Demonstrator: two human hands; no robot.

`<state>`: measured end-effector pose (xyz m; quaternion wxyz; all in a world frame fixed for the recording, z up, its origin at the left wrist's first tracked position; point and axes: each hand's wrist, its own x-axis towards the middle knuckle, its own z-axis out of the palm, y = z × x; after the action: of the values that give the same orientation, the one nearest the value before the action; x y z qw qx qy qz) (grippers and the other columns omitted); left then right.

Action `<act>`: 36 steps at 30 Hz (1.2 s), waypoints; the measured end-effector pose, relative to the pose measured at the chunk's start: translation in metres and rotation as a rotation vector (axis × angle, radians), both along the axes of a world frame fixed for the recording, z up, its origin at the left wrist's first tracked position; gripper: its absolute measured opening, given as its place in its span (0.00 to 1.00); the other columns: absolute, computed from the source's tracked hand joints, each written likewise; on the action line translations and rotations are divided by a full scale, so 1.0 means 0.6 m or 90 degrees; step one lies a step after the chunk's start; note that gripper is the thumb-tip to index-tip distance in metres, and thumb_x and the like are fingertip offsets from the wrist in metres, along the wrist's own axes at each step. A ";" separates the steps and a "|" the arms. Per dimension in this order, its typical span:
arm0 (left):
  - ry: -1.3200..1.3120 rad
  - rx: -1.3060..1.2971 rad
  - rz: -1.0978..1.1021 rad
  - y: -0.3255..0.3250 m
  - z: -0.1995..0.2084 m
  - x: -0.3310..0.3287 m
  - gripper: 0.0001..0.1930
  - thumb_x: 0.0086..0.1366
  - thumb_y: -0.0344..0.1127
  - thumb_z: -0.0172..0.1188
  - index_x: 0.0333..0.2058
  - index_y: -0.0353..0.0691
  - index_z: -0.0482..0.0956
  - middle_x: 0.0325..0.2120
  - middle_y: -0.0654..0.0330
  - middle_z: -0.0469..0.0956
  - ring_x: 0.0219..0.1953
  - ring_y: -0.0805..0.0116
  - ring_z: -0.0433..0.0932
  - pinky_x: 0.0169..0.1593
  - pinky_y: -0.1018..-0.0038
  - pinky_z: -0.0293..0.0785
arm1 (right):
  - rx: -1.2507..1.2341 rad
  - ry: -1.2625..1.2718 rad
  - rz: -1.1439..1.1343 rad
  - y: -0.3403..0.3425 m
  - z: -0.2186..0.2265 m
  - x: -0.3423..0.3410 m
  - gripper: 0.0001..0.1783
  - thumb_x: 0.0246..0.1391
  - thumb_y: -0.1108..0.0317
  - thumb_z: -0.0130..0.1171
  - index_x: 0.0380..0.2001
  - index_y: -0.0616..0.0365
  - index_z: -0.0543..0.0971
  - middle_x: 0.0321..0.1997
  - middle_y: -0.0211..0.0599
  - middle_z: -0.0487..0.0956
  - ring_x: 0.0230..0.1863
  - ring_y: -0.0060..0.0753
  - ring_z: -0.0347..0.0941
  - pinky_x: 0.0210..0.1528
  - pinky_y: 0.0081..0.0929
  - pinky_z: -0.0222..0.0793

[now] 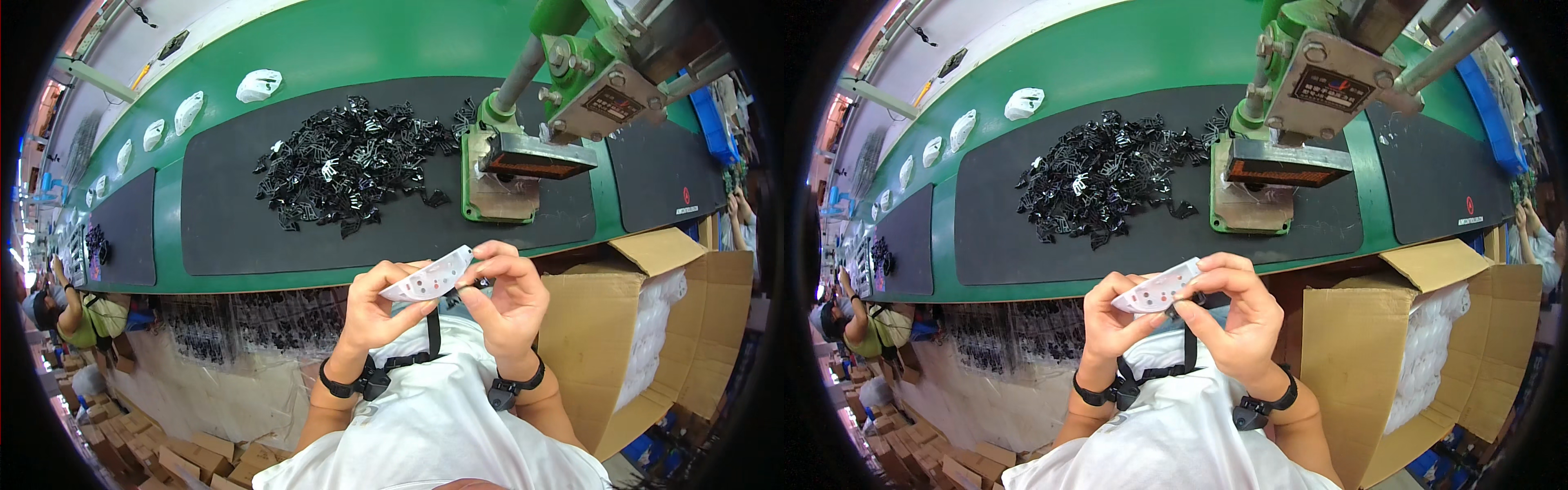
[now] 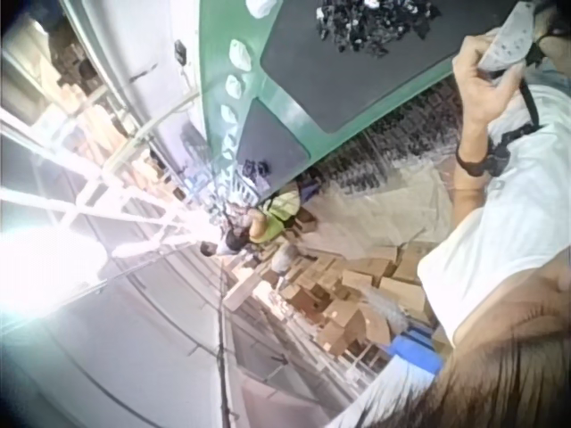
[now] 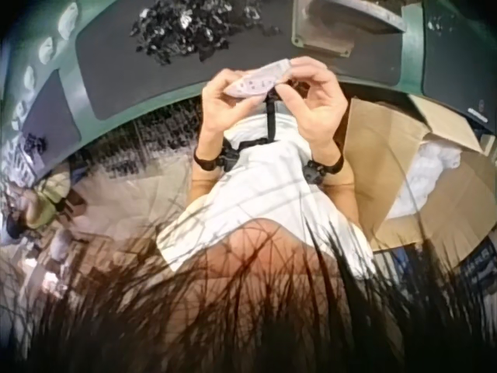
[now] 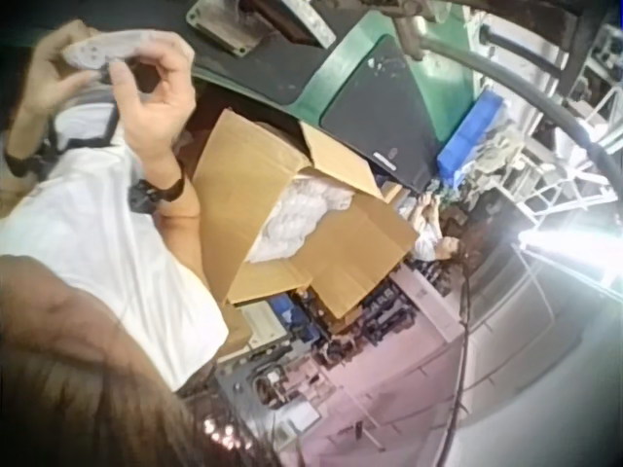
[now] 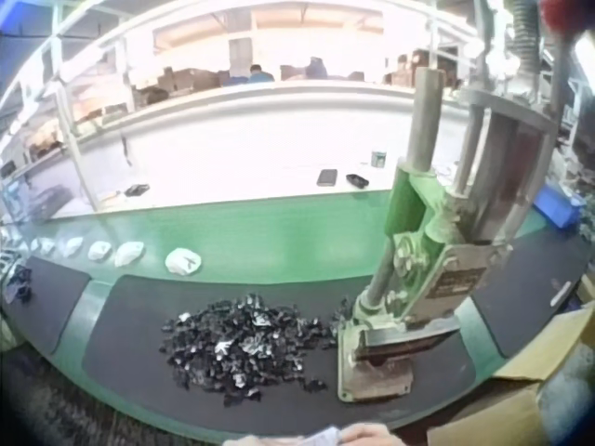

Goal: Assembling computer mouse components using a manual press machine.

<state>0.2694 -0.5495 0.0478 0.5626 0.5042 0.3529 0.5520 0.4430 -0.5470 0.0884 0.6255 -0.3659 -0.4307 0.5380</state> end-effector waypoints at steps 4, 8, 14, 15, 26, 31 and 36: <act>-0.011 0.050 0.033 -0.001 0.004 0.005 0.12 0.52 0.20 0.70 0.30 0.37 0.73 0.35 0.51 0.84 0.48 0.60 0.82 0.61 0.54 0.68 | 0.054 -0.150 -0.006 0.005 -0.011 -0.003 0.14 0.43 0.82 0.70 0.35 0.62 0.79 0.39 0.40 0.81 0.57 0.34 0.69 0.52 0.27 0.71; -0.009 0.091 0.028 0.001 0.003 0.007 0.12 0.51 0.19 0.69 0.29 0.37 0.73 0.33 0.52 0.84 0.44 0.62 0.82 0.57 0.59 0.72 | 0.018 -0.078 -0.012 0.003 -0.004 -0.005 0.13 0.45 0.82 0.69 0.35 0.61 0.78 0.37 0.38 0.82 0.57 0.33 0.68 0.56 0.32 0.67; 0.015 0.115 0.010 -0.004 0.001 0.010 0.12 0.50 0.18 0.69 0.29 0.35 0.73 0.35 0.49 0.83 0.44 0.58 0.82 0.51 0.65 0.75 | -0.014 -0.016 -0.014 0.003 0.004 -0.009 0.13 0.45 0.81 0.69 0.33 0.59 0.76 0.33 0.35 0.83 0.56 0.35 0.67 0.57 0.36 0.64; 0.015 0.116 0.011 -0.006 0.005 0.012 0.12 0.50 0.18 0.69 0.29 0.35 0.73 0.35 0.49 0.83 0.45 0.57 0.82 0.50 0.65 0.75 | 0.032 -0.110 -0.037 0.001 0.002 -0.008 0.12 0.44 0.81 0.69 0.31 0.59 0.77 0.33 0.34 0.82 0.54 0.36 0.68 0.56 0.36 0.65; -0.106 0.020 0.021 -0.016 0.006 0.018 0.30 0.53 0.19 0.69 0.53 0.32 0.64 0.40 0.53 0.80 0.46 0.68 0.79 0.50 0.72 0.75 | 0.287 -0.512 -0.147 0.023 0.010 0.018 0.14 0.38 0.72 0.76 0.31 0.54 0.83 0.29 0.28 0.83 0.40 0.37 0.75 0.43 0.29 0.70; -0.066 -0.012 -0.046 -0.012 0.014 0.021 0.28 0.51 0.22 0.73 0.52 0.30 0.74 0.45 0.54 0.80 0.47 0.69 0.79 0.52 0.73 0.74 | 0.346 -0.571 -0.103 0.024 0.012 0.031 0.15 0.35 0.72 0.77 0.31 0.53 0.84 0.30 0.28 0.82 0.39 0.36 0.73 0.41 0.29 0.70; -0.098 -0.015 -0.063 -0.014 0.008 0.022 0.26 0.51 0.23 0.72 0.50 0.30 0.77 0.46 0.54 0.80 0.48 0.69 0.79 0.53 0.72 0.75 | 0.343 -0.541 -0.067 0.023 0.014 0.029 0.15 0.32 0.72 0.76 0.29 0.52 0.85 0.29 0.28 0.78 0.37 0.35 0.71 0.38 0.30 0.70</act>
<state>0.2825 -0.5579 0.0524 0.6205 0.4705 0.2899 0.5564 0.4605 -0.5331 0.0968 0.4934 -0.3998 -0.7515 0.1789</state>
